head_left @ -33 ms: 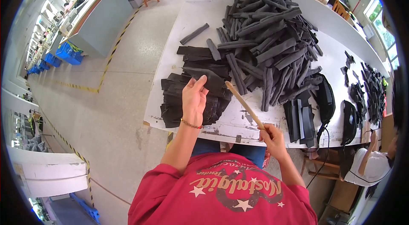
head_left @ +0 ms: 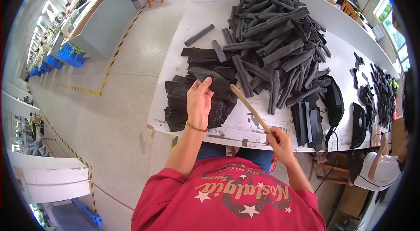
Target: The recorder is inserting a wooden rod into black foam sleeves to facilitate assembly in a manufacturing setting.
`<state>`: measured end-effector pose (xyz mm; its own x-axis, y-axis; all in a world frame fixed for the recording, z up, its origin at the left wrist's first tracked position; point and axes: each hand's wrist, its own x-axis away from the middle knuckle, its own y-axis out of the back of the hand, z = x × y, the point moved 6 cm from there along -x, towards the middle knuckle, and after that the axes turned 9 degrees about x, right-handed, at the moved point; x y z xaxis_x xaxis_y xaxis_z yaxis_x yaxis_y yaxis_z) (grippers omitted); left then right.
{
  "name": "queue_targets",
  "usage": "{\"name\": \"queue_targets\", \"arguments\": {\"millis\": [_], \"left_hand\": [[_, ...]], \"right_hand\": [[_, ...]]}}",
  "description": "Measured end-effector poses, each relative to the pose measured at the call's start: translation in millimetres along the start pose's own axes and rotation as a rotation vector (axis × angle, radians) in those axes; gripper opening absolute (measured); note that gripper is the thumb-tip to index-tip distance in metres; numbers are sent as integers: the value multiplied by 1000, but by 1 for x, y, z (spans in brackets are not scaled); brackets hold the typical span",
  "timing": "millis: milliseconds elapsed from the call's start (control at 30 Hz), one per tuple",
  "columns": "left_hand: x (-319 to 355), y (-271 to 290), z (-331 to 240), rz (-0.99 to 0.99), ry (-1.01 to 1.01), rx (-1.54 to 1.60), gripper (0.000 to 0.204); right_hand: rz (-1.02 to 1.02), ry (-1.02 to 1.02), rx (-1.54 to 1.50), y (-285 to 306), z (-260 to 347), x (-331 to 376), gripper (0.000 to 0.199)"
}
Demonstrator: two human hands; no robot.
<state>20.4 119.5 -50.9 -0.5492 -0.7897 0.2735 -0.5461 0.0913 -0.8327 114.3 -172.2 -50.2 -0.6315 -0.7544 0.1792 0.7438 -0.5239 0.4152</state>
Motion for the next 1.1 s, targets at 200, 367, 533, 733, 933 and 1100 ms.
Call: {"name": "queue_targets", "arguments": {"millis": [200,367,533,733,933,1100], "left_hand": [[-5,1,-2,-22,-74,-27,19],[-8,7,0,-22,-86,-50,22],[-11,18,4,-40,-53,-94,26],[25,-8,26,178,-130,-248,41],[67,19,70,286,118,-458,34],[51,1,47,198,202,-61,30]], "right_hand": [[-6,12,8,-3,-10,3,17],[3,12,20,-5,-6,2,17],[1,-9,41,-8,-2,-1,14],[-78,70,99,-22,18,-14,23],[-78,162,20,-53,31,-41,33],[-12,190,55,-78,28,-41,34]]}}
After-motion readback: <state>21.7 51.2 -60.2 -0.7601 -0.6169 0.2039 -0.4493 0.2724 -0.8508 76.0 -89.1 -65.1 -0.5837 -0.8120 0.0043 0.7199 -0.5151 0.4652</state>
